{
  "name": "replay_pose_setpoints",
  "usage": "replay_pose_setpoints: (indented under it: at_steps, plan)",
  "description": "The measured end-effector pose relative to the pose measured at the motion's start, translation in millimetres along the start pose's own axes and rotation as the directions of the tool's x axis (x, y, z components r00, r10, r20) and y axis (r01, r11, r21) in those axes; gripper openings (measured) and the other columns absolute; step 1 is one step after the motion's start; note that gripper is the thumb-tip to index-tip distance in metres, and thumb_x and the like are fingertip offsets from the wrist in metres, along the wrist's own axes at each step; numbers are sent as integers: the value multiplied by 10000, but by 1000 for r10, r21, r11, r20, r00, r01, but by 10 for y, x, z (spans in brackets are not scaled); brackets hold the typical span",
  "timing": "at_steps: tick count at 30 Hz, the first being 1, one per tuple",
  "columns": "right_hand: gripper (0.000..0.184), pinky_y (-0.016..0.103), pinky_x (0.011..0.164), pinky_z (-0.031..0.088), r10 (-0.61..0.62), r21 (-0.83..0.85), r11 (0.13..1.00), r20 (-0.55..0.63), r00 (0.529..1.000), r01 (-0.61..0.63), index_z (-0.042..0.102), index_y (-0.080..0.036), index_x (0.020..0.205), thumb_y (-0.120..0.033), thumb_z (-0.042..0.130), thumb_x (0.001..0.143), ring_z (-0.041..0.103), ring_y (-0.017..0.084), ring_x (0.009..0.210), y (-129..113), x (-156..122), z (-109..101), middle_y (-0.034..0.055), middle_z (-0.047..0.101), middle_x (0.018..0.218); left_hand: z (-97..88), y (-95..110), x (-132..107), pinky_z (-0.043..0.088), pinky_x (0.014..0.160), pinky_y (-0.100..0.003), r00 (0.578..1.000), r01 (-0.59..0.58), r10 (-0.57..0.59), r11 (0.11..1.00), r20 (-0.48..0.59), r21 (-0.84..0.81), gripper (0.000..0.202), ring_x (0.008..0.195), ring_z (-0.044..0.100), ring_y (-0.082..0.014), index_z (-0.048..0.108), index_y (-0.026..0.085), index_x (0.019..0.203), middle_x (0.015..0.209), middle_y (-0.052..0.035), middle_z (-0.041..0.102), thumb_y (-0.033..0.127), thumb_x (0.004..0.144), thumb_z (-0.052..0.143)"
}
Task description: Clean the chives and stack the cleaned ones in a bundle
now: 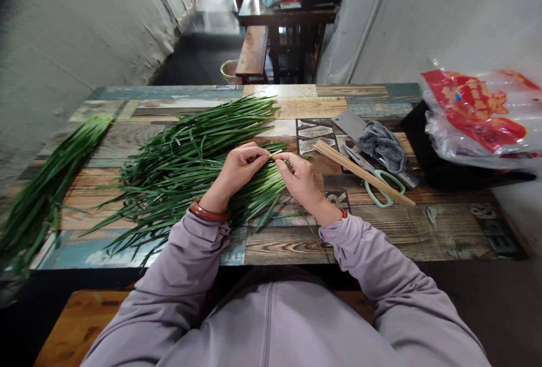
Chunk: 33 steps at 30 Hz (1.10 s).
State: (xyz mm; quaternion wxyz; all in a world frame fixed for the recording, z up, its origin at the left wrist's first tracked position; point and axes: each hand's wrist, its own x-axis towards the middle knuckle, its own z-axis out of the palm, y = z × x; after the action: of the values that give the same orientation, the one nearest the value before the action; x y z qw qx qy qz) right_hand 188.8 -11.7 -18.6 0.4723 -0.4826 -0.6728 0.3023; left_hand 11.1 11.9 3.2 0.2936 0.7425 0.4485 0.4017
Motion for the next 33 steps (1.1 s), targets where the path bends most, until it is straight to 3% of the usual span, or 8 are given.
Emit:
replay_pose_setpoints:
  at_steps: [14, 20, 23, 26, 28, 33]
  plan:
    - [241, 357, 859, 539, 43, 2, 999, -7, 999, -43, 712, -218, 932, -397, 555, 894, 705, 220, 888, 20, -1, 20, 49, 773, 943, -4, 7, -2, 402, 626, -246, 999, -30, 30, 999, -14, 21, 170, 677, 550, -124, 742, 160, 779, 728, -28, 624, 237, 867, 619]
    - [403, 317, 787, 516, 85, 26, 996, -35, 996, -84, 608, -201, 1231, -387, 595, 873, 662, 176, 834, 44, -16, 24, 68, 718, 1129, -4, 11, -3, 403, 631, -245, 999, -33, 34, 999, -23, 20, 130, 678, 544, -120, 736, 160, 775, 728, -18, 617, 194, 854, 639]
    - [397, 285, 670, 470, 65, 7, 998, 0, 998, -65, 587, -216, 1264, -365, 567, 896, 556, 132, 644, 32, -24, 10, 7, 694, 919, -2, 16, -4, 410, 641, -248, 999, -38, 38, 999, -18, 11, 121, 684, 546, -122, 731, 160, 766, 728, -16, 617, 181, 847, 643]
    - [314, 267, 568, 387, 72, -13, 997, 13, 997, -71, 617, -220, 1178, -368, 551, 909, 438, 126, 543, 22, -30, 4, -63, 518, 644, 3, 19, -5, 409, 642, -249, 999, -27, 27, 1000, -19, 11, 118, 684, 547, -122, 728, 160, 759, 724, -15, 615, 185, 843, 648]
    - [276, 263, 565, 375, 77, -9, 997, 4, 997, -77, 618, -223, 1132, -366, 556, 905, 444, 127, 554, 19, -33, 6, -66, 486, 639, 6, 19, -7, 407, 641, -249, 1000, -22, 22, 1000, -19, 14, 119, 681, 545, -122, 723, 160, 752, 719, -14, 612, 195, 841, 654]
    - [244, 269, 624, 433, 91, -7, 996, -5, 996, -91, 606, -231, 1099, -371, 556, 906, 535, 141, 625, 26, -40, 15, -42, 563, 715, 10, 10, -11, 393, 635, -254, 999, -36, 36, 999, -5, 20, 137, 680, 541, -126, 715, 158, 733, 705, -14, 602, 185, 844, 641]
